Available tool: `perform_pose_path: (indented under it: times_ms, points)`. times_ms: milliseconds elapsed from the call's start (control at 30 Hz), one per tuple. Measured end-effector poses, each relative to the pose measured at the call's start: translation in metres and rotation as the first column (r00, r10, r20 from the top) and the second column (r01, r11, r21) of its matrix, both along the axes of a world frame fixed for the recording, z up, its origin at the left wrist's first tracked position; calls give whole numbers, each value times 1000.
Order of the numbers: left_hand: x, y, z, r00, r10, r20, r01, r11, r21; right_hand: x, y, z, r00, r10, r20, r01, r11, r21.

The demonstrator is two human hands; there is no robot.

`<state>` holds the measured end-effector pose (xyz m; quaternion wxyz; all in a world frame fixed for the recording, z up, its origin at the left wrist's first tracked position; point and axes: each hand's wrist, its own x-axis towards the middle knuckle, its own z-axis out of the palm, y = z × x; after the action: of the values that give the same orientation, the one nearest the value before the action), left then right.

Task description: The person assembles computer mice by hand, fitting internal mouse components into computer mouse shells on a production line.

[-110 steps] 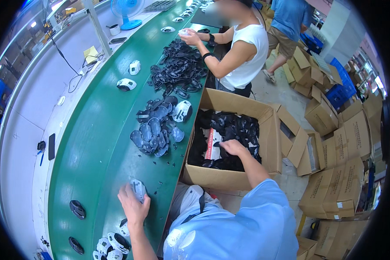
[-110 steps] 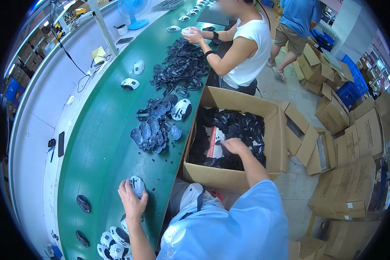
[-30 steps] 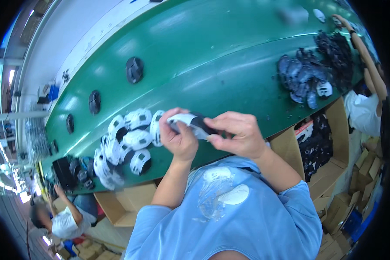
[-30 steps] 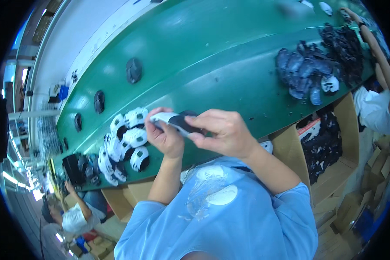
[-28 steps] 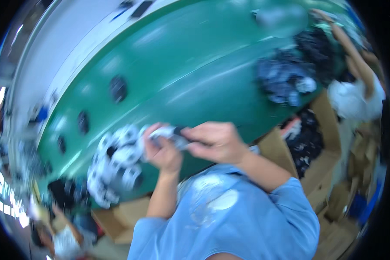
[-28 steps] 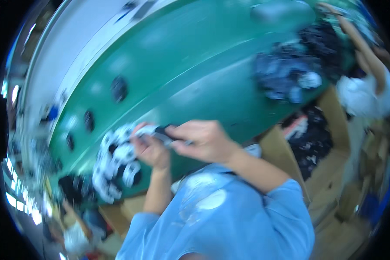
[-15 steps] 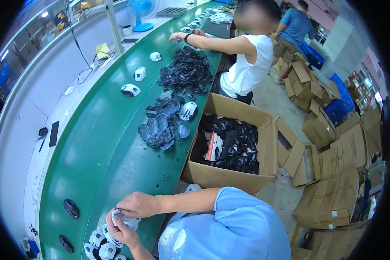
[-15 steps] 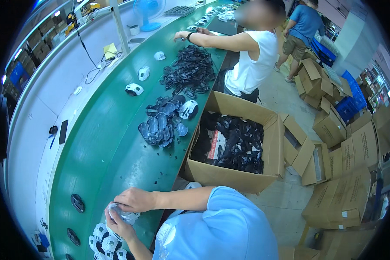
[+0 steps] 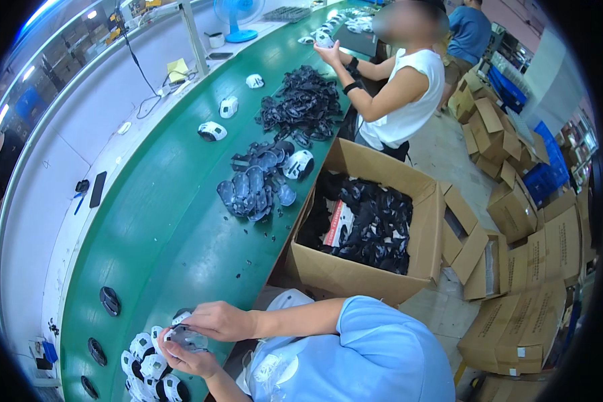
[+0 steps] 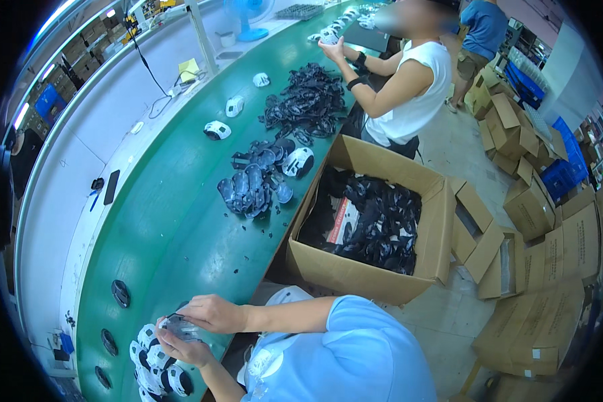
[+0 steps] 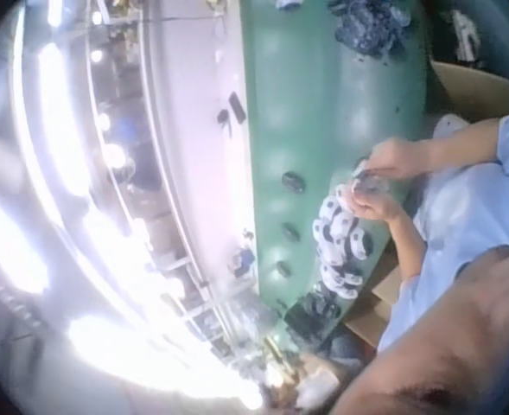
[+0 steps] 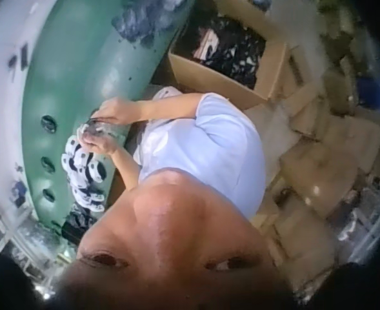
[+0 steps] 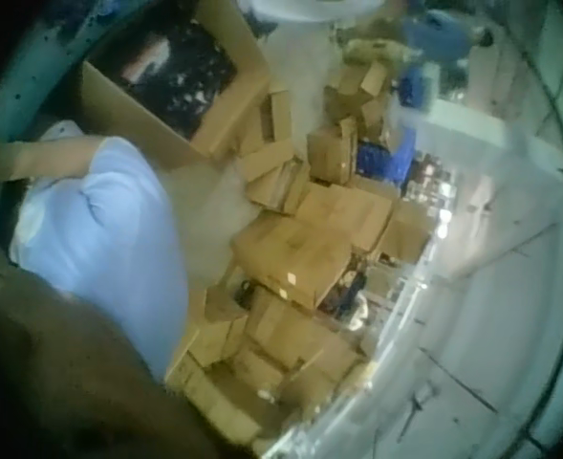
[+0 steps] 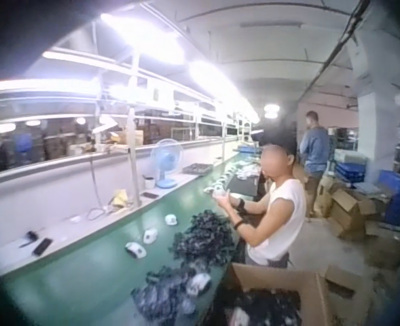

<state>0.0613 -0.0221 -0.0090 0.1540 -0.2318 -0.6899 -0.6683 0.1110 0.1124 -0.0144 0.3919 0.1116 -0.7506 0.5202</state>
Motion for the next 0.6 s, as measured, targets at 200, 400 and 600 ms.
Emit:
perform_pose_path:
  times_ms: [200,400,600]
  points:
    - [2,-27,-32,997,3,72,-25,953,303,-8,-6,-8,997,-3,-77,5,1000,27]
    - [5,-11,26,903,-342,261,274,925,264,-4,26,15,996,81,33,-83,994,66]
    - [13,-4,25,897,-168,409,65,965,255,-21,22,7,999,33,41,-34,999,28]
